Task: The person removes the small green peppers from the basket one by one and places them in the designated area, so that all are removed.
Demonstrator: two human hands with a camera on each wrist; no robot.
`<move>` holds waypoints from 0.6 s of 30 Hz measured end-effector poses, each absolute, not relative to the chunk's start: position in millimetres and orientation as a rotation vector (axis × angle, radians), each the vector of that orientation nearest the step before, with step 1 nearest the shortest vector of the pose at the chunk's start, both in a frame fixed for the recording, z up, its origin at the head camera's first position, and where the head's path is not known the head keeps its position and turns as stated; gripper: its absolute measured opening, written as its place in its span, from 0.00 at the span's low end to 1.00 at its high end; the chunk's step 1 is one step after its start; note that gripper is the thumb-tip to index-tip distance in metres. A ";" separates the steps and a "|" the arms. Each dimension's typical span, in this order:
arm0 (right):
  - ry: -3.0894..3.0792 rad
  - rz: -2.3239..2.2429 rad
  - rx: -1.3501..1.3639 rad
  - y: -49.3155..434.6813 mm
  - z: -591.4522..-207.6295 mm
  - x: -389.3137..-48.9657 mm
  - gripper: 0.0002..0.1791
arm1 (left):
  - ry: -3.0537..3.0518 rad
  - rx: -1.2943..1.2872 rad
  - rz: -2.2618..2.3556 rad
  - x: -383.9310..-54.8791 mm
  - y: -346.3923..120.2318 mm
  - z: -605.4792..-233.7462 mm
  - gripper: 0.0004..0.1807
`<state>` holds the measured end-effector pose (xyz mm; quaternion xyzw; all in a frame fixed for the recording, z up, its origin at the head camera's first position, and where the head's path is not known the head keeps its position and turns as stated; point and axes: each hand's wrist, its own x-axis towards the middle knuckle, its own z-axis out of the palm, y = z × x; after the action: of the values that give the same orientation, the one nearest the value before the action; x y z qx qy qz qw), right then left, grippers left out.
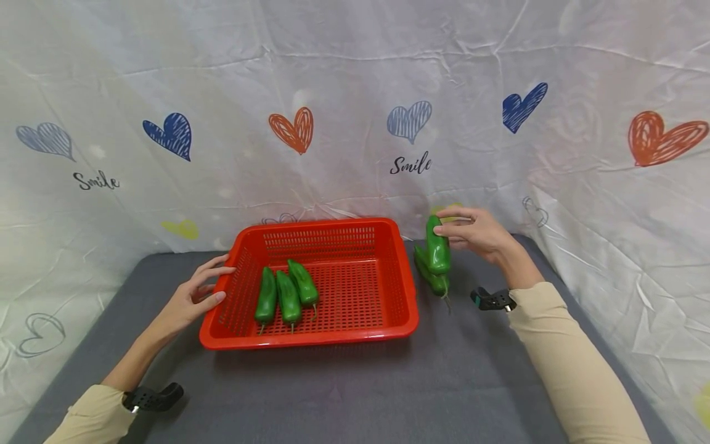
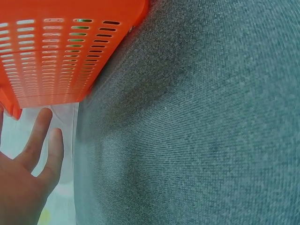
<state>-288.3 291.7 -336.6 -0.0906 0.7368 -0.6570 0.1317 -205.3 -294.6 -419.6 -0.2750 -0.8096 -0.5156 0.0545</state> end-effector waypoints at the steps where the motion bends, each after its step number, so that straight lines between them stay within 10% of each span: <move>1: 2.148 -1.896 -0.258 293.4 -338.7 -288.9 0.24 | -2.460 -0.836 -1.565 -205.1 -294.6 -419.9 0.26; 18: 2.259 -1.739 -0.228 320.2 -369.1 -297.3 0.33 | -2.464 -0.836 -1.563 -205.5 -295.2 -420.4 0.26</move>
<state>-297.3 320.2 -369.1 -0.0789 0.7822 -0.6019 0.1403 -205.5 -295.2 -420.4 -0.2749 -0.8107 -0.5142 0.0530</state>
